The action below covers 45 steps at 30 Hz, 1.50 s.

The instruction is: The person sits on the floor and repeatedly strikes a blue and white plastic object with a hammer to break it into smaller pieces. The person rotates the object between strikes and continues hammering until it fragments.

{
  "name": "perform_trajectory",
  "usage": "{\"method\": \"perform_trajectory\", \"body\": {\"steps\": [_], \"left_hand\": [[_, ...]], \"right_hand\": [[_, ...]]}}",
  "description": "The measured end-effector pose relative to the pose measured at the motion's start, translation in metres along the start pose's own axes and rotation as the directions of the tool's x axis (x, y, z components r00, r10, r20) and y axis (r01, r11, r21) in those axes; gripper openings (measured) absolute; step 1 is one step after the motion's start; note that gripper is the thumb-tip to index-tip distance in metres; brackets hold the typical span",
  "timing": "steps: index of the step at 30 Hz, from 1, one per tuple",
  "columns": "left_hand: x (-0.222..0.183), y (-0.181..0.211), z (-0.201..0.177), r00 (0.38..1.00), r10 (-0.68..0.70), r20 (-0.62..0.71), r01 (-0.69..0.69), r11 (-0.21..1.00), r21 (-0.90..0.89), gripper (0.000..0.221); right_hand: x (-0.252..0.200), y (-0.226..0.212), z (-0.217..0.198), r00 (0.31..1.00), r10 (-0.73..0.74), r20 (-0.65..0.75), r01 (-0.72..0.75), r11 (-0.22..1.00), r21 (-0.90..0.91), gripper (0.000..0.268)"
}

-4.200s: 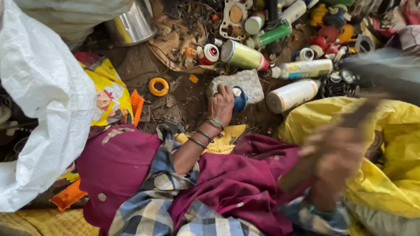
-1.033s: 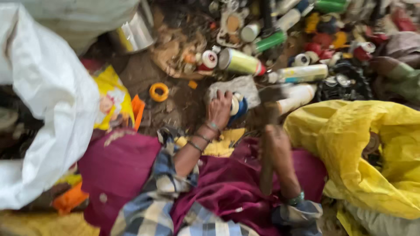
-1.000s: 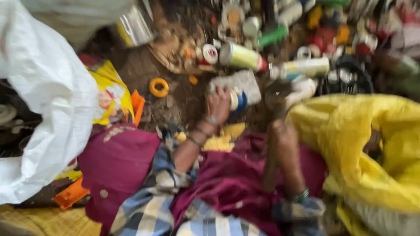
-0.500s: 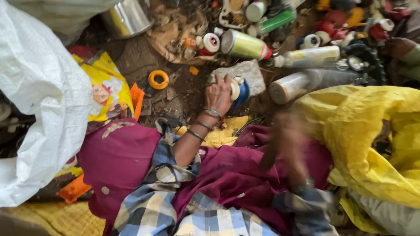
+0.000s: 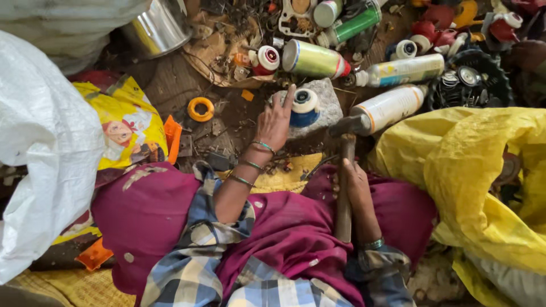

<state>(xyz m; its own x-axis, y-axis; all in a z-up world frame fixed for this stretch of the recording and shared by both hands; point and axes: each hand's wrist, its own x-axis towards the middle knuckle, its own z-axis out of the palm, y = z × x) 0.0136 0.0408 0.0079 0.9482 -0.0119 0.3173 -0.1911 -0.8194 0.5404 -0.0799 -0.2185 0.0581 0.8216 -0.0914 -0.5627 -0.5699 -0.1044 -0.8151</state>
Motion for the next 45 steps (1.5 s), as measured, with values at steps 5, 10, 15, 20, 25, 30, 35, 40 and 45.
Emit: {"method": "perform_trajectory", "body": {"steps": [5, 10, 15, 20, 25, 30, 35, 40, 45], "left_hand": [[0.005, 0.001, -0.012, 0.996, 0.009, 0.086, 0.003, 0.99, -0.14, 0.108], [0.011, 0.013, -0.03, 0.978, 0.186, 0.094, -0.156, 0.952, -0.263, 0.115], [0.018, 0.007, -0.055, 0.938, 0.136, 0.318, -0.066, 0.973, -0.222, 0.094], [0.019, -0.001, -0.062, 0.939, 0.107, 0.328, -0.018, 0.965, -0.263, 0.066], [0.017, 0.012, -0.046, 0.912, 0.395, 0.111, -0.291, 0.813, -0.505, 0.079], [0.009, 0.02, -0.038, 0.927, 0.291, 0.238, -0.195, 0.914, -0.357, 0.071], [0.016, 0.012, -0.029, 0.944, 0.089, 0.317, 0.021, 0.945, -0.327, 0.066], [0.013, -0.005, -0.027, 0.968, 0.25, 0.011, -0.216, 0.857, -0.469, 0.092], [0.012, 0.0, -0.025, 0.981, 0.005, 0.194, 0.076, 0.91, -0.407, 0.076]], "right_hand": [[0.002, 0.004, -0.011, 0.999, 0.039, 0.013, -0.04, 0.998, 0.055, 0.034], [0.009, 0.011, -0.015, 0.996, 0.06, 0.06, -0.067, 0.99, 0.127, 0.037], [0.021, 0.024, -0.029, 0.988, 0.111, 0.103, -0.134, 0.96, 0.244, 0.042], [0.04, 0.035, -0.032, 0.978, 0.172, 0.118, -0.196, 0.952, 0.236, 0.035], [0.058, 0.047, -0.04, 0.942, 0.288, 0.174, -0.323, 0.919, 0.228, 0.036], [0.071, 0.058, -0.055, 0.886, 0.234, 0.401, -0.422, 0.765, 0.486, 0.032], [0.073, 0.06, -0.063, 0.868, 0.232, 0.438, -0.47, 0.668, 0.577, 0.032], [0.073, 0.056, -0.059, 0.854, 0.235, 0.464, -0.493, 0.647, 0.581, 0.033], [0.07, 0.051, -0.057, 0.86, 0.25, 0.445, -0.493, 0.633, 0.596, 0.033]]}}
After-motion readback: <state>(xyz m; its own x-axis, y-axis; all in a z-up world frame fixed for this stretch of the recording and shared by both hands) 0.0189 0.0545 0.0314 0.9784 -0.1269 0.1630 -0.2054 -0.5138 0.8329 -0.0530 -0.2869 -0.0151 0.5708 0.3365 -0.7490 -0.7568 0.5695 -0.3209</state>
